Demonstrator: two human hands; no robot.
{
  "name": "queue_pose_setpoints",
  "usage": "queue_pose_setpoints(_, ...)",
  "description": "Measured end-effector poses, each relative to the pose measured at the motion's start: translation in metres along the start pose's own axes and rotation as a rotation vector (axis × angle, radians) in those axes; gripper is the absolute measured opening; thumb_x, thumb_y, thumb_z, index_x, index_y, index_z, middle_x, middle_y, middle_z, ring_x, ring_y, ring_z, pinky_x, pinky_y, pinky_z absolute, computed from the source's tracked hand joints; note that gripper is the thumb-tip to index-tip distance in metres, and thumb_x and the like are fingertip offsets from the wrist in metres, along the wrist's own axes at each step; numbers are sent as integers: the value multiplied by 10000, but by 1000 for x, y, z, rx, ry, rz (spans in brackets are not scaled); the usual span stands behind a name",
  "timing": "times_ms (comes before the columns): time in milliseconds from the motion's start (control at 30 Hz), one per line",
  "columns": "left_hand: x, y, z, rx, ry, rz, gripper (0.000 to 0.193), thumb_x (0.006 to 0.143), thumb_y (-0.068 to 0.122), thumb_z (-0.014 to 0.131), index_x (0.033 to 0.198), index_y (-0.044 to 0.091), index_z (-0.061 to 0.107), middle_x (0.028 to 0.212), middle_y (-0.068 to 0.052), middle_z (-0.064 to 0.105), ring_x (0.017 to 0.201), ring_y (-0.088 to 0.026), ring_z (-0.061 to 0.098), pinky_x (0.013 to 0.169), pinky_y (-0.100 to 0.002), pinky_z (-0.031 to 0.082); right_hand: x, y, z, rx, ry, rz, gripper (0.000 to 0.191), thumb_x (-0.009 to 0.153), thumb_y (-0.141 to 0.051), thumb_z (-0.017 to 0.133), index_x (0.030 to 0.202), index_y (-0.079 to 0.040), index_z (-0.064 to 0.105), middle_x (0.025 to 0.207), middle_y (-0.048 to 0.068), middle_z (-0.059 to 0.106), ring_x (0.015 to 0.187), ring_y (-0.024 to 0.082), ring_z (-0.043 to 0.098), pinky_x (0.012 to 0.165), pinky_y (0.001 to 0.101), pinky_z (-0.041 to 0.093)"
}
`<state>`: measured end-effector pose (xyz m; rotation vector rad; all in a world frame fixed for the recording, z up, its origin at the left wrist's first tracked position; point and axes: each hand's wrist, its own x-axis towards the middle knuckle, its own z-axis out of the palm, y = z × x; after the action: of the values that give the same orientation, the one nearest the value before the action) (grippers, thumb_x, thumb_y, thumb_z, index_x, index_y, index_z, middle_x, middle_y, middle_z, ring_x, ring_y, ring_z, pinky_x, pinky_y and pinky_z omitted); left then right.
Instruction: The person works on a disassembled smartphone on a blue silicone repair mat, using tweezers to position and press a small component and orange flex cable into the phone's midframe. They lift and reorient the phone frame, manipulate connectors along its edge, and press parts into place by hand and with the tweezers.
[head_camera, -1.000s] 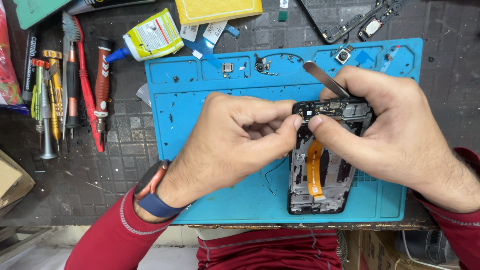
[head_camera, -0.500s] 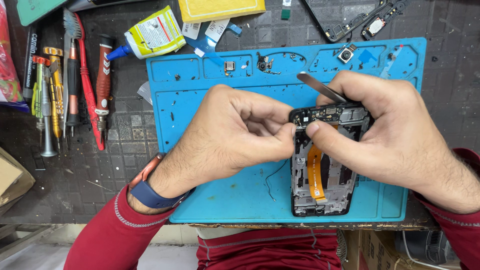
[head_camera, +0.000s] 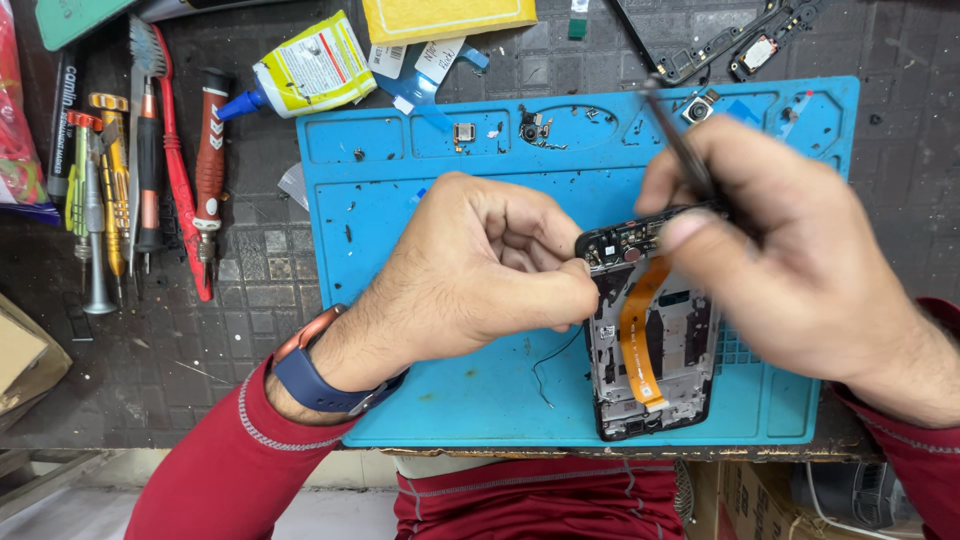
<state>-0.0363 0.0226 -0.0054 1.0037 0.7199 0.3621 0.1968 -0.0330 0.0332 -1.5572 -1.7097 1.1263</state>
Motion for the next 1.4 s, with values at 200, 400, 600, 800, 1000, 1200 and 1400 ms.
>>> queue_pose_setpoints(200,3,-1,3,25,34,35,127,805,69,786,858,-19,712,782,-23,738,681,-55,705,613,-215,581,-8,-9,-6,66,330,118,228,1120,-186,437,1286,-51,516,973,9,587,605,46,399,578,201,322)
queue_pose_setpoints(400,5,-2,1,-4,39,45,121,833,55,766,885,-30,697,814,-27,724,726,-54,694,647,-218,577,-19,-2,-5,276,348,4,294,1147,-325,541,1295,-74,498,1034,15,588,634,18,440,630,158,365)
queue_pose_setpoints(600,6,-3,-1,-44,16,37,116,836,27,747,905,-48,691,814,-53,733,722,-81,710,643,-231,581,-18,8,9,349,286,-150,243,1148,-201,652,1222,-34,492,1046,58,630,970,108,650,924,221,554)
queue_pose_setpoints(800,6,-2,-2,-77,-9,32,118,855,26,742,930,-51,693,821,-58,731,727,-90,712,661,-236,588,-11,16,21,369,314,-146,270,1005,-52,712,1146,-26,483,1004,98,658,883,141,688,777,236,580)
queue_pose_setpoints(1000,7,-2,-3,-76,-21,36,131,865,41,742,957,-44,706,831,-56,735,739,-85,715,679,-239,601,-9,19,28,307,308,-232,256,1017,-15,683,1140,-10,459,1000,104,583,883,181,702,964,361,607)
queue_pose_setpoints(1200,6,-3,-4,-82,-26,35,122,866,39,742,946,-45,703,828,-57,735,739,-86,714,675,-235,594,-7,20,31,352,270,-306,265,1047,-19,629,1164,-15,391,966,90,588,959,255,742,891,401,677)
queue_pose_setpoints(1400,5,-2,-2,-64,-5,23,117,847,35,750,923,-36,695,813,-53,734,728,-82,716,653,-227,585,-6,22,33,346,298,-376,283,1053,-32,653,1180,-21,400,975,72,550,956,275,749,898,417,661)
